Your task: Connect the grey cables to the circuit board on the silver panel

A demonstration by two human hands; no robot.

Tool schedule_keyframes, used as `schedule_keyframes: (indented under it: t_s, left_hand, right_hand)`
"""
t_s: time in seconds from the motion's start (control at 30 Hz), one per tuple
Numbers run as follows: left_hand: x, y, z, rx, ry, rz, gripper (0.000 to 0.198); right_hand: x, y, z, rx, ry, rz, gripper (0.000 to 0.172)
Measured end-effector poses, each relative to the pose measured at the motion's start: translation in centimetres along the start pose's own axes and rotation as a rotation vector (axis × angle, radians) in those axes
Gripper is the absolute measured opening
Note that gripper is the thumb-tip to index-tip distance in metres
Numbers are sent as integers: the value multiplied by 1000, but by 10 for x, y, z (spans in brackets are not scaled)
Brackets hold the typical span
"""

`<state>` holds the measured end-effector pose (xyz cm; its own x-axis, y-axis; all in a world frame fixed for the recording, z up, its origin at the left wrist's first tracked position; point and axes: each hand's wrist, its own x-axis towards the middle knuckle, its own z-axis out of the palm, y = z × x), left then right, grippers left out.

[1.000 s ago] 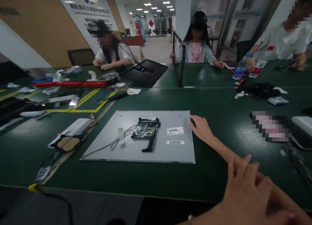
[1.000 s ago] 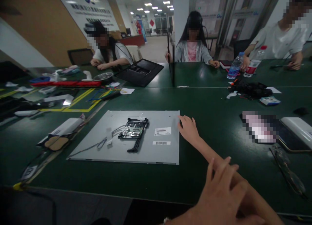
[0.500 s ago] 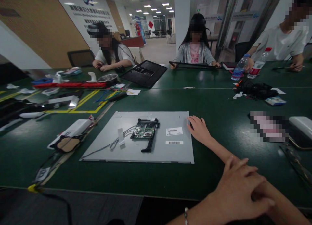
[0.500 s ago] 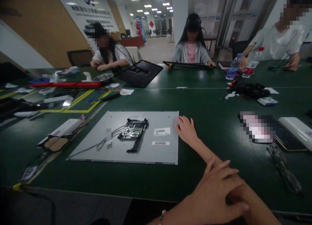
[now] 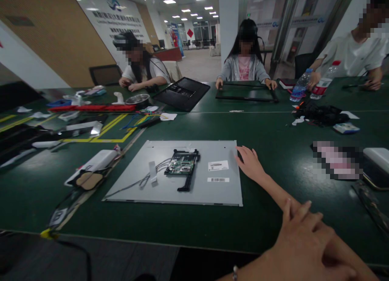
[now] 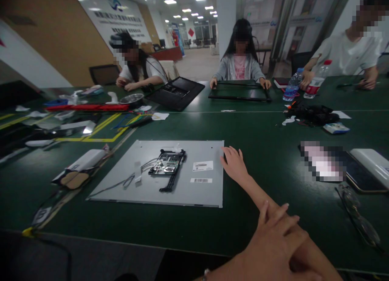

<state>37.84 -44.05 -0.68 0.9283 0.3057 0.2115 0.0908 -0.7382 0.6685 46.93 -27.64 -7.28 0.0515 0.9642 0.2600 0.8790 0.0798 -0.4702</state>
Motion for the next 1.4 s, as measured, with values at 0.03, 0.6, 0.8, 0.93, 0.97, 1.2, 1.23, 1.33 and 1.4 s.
schedule_keyframes:
  t_s: [0.03, 0.6, 0.8, 0.93, 0.97, 1.2, 1.23, 1.33, 1.4]
  left_hand:
    - [0, 0, 2, 14, -4, 1, 55]
    - [-5, 0, 5, 149, -33, 27, 41]
    - [-5, -6, 7, 157, -27, 44, 37]
    - [-3, -3, 1, 165, -18, 43, 48]
    - [-3, -3, 1, 174, -22, 49, 53]
    - [-4, -13, 8, 251, -34, 152, 37]
    - [-5, -13, 7, 248, -32, 163, 38]
    - [-13, -15, -7, 227, 8, 121, 40]
    - [-21, -24, -25, 243, 65, 27, 42]
  right_hand:
    - [0, 0, -1, 8, 0, 5, 45]
    - [-3, 6, -2, 117, 32, -7, 48]
    - [-1, 4, -3, 148, 69, -42, 48]
    - [-2, -1, -7, 170, 76, -68, 48]
    - [-3, -2, -8, 176, 74, -75, 48]
    - [-16, -13, -12, 119, -33, -44, 51]
    - [-18, -14, -12, 94, -67, -39, 53]
    - [-23, -19, -11, 6, -175, -56, 61]
    - [-24, -22, -9, -44, -224, -78, 63]
